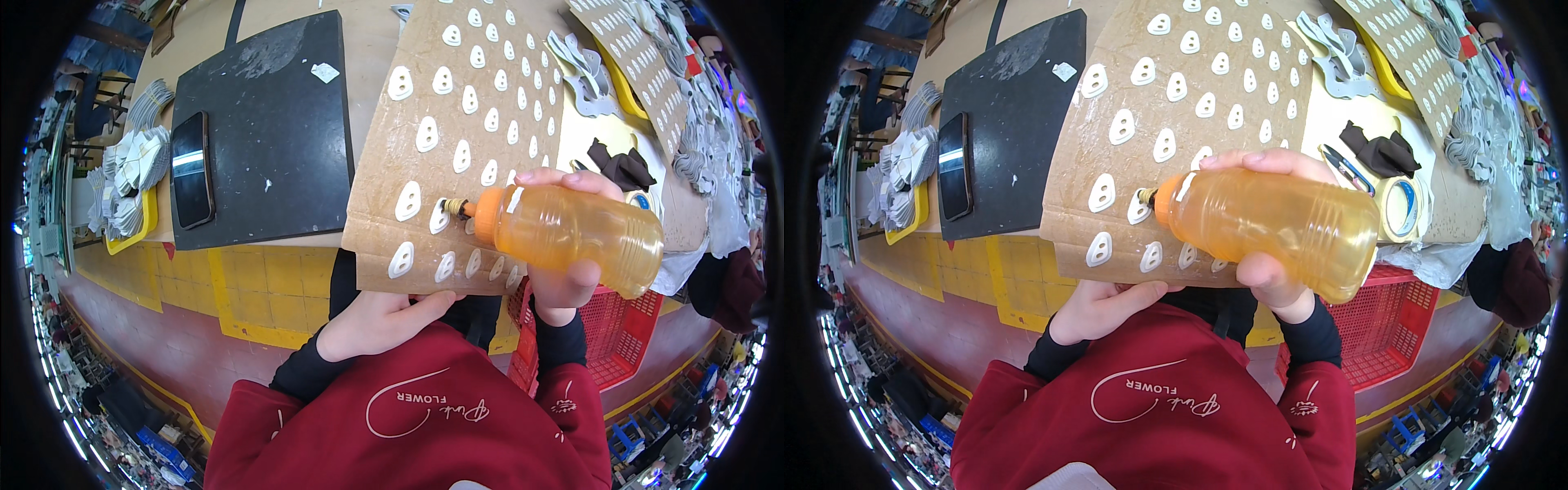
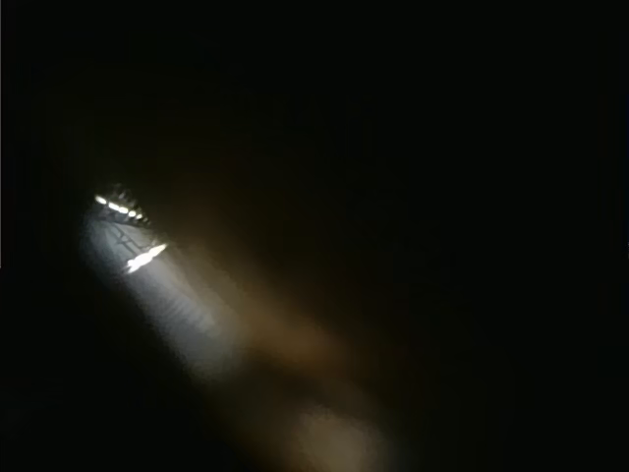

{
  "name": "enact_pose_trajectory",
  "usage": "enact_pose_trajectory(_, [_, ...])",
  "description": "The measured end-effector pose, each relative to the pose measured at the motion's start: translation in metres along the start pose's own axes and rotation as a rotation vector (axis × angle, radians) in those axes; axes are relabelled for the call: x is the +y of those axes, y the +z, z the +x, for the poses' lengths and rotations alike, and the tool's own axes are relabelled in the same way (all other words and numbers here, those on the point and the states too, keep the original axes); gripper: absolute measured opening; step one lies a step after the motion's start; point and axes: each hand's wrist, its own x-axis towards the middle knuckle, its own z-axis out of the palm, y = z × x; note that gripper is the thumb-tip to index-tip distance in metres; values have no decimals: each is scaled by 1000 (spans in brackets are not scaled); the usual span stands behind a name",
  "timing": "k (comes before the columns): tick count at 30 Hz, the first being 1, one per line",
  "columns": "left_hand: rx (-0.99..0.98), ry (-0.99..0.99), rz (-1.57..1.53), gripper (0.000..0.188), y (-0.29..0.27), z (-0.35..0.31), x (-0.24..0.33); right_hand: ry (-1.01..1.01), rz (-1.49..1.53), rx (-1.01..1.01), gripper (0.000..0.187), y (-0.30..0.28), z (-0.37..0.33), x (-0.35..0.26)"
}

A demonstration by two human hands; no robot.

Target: The person holds a sheet of brown paper with white ghost-shaped stickers and uses a squeeze bottle to apply a small amount of yellow liquid into the center of each sticker. The person works systematically across the sheet, filling each sticker in turn.

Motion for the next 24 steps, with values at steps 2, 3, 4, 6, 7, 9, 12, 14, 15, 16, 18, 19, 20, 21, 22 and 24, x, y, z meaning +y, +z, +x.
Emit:
enact_pose_trajectory(2, [21,43,-6,29,1,1,-1,-39,-123,-15,75,2,2,-1])
enact_pose_trajectory(3, [32,69,-8,29,2,1,-1,-29,-162,-8,73,2,4,-1])
enact_pose_trajectory(4, [29,65,0,30,2,1,-1,-55,-194,-23,73,2,5,-1])
enact_pose_trajectory(6, [24,67,17,30,2,1,-1,-61,-148,-70,72,1,7,-1])
enact_pose_trajectory(7, [21,40,6,30,1,0,-1,-66,-105,-110,71,0,8,-1])
enact_pose_trajectory(9, [15,-14,-18,31,1,0,0,-86,26,-226,71,-4,9,-1])
enact_pose_trajectory(12, [14,-24,-44,31,1,0,-1,19,118,-275,70,-7,5,-6])
enact_pose_trajectory(14, [27,-7,-33,31,1,0,-1,27,123,-297,70,-7,5,-7])
enact_pose_trajectory(15, [34,2,-28,31,2,0,-1,31,123,-285,70,-6,5,-7])
enact_pose_trajectory(16, [37,8,-28,31,2,0,-1,35,122,-272,70,-5,5,-6])
enact_pose_trajectory(18, [43,18,-27,30,2,0,-1,37,116,-198,70,-3,6,-5])
enact_pose_trajectory(19, [37,9,-16,30,2,0,-1,22,107,-161,71,-1,7,-5])
enact_pose_trajectory(20, [31,0,-6,29,1,0,-1,-24,89,-125,71,1,10,-1])
enact_pose_trajectory(21, [25,-9,5,28,1,0,0,-32,51,-71,71,2,12,0])
enact_pose_trajectory(22, [27,6,12,28,0,0,0,-52,49,-55,71,3,14,2])
enact_pose_trajectory(24, [31,35,25,27,0,0,0,-15,6,10,70,3,15,2])
